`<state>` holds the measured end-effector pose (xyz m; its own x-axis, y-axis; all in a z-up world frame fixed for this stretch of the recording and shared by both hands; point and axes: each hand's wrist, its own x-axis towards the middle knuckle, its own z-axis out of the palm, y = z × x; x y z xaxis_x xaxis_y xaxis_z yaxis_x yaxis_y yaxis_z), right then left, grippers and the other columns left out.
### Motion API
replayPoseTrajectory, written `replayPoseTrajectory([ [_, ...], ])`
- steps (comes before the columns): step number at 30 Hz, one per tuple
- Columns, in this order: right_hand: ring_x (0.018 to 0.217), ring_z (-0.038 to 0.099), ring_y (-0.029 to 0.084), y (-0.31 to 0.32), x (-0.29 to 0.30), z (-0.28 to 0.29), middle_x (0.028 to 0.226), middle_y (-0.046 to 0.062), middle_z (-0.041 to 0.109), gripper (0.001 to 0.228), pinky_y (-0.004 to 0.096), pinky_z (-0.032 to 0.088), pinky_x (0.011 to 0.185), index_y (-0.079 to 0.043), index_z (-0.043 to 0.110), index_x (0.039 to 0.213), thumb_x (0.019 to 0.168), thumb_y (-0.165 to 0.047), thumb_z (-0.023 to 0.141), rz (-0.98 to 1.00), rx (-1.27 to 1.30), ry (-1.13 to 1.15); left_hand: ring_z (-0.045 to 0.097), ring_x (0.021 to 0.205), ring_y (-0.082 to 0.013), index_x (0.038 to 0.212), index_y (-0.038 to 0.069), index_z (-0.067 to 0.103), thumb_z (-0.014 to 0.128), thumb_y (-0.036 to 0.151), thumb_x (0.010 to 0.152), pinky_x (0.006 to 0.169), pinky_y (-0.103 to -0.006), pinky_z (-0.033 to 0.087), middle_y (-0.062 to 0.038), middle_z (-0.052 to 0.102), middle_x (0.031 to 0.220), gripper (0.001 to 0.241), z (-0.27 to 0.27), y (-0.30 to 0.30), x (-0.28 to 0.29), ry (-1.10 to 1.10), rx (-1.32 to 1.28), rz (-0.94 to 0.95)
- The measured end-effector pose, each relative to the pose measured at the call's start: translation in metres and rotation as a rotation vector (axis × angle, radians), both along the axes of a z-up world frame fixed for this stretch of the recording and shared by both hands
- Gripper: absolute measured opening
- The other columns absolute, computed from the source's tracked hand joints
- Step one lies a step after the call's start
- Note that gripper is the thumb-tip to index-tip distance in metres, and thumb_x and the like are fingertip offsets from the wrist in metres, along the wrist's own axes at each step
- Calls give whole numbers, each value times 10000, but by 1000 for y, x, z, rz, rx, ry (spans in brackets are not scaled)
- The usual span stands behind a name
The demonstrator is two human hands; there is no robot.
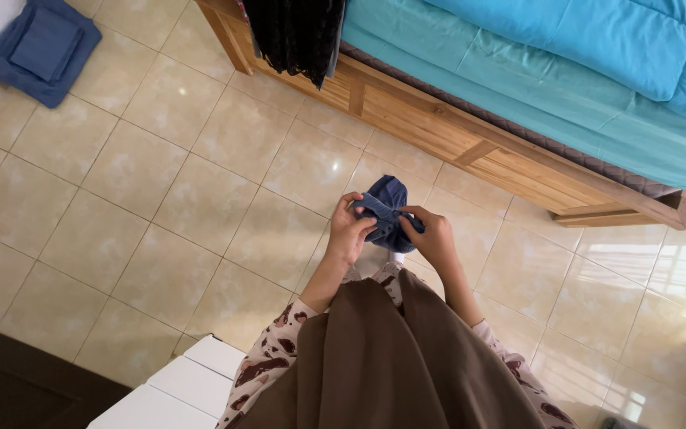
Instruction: The person retrieves green hangers from a wardrobe and proceeds to hang various garments on a bed. They handle a purple velvet top, a teal dress, a grey t-shirt, a black lace top, and a blue ribbed top, placing each on a hanger and laying them on the bed.
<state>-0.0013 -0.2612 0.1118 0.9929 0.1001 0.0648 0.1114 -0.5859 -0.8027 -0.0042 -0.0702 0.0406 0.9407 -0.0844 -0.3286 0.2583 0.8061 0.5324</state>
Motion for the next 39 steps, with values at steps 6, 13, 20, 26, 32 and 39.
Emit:
replayPoseTrajectory([
  [6,621,574,192,14,-5,-3,713,148,640,328,339,498,607,-62,739,1128,844,-202,827,88,53,20,466,940,-88,1208,109,495,578,-258,740,782,-208,445,0,439,1033,600,-4,12,-11,-243,109,-14],
  [13,586,540,140,19,8,0,672,99,636,335,312,468,563,-47,760,1080,815,-230,852,74,59,-16,477,1008,-103,1287,94,492,611,-242,787,927,-230,448,-17,461,1100,614,4,31,5,-452,358,-78],
  [20,621,605,107,-10,40,32,689,77,685,197,278,475,572,-43,784,1042,910,-189,802,-8,78,-55,638,1001,-260,1327,134,605,726,-14,864,873,-370,527,-83,580,1108,500,85,53,38,-780,1362,-319],
  [26,685,695,166,-20,61,62,800,93,741,167,285,527,633,-42,773,995,928,-191,808,19,-18,-273,679,977,-272,1191,159,702,790,173,923,825,-392,544,-58,607,1087,283,116,51,77,-892,1547,-323],
  [32,673,686,189,-35,68,83,811,103,730,165,297,517,628,-38,752,979,930,-180,823,-6,-62,-399,681,983,-315,1125,97,654,829,237,716,768,-423,540,-81,613,1191,466,147,53,103,-1182,1582,-360],
  [39,748,594,101,-93,87,51,849,73,680,244,263,467,673,-24,726,1158,951,-121,810,-89,171,-226,718,830,-292,1103,129,651,784,78,885,710,-410,537,-64,734,907,260,137,48,142,-1040,1715,-452],
])
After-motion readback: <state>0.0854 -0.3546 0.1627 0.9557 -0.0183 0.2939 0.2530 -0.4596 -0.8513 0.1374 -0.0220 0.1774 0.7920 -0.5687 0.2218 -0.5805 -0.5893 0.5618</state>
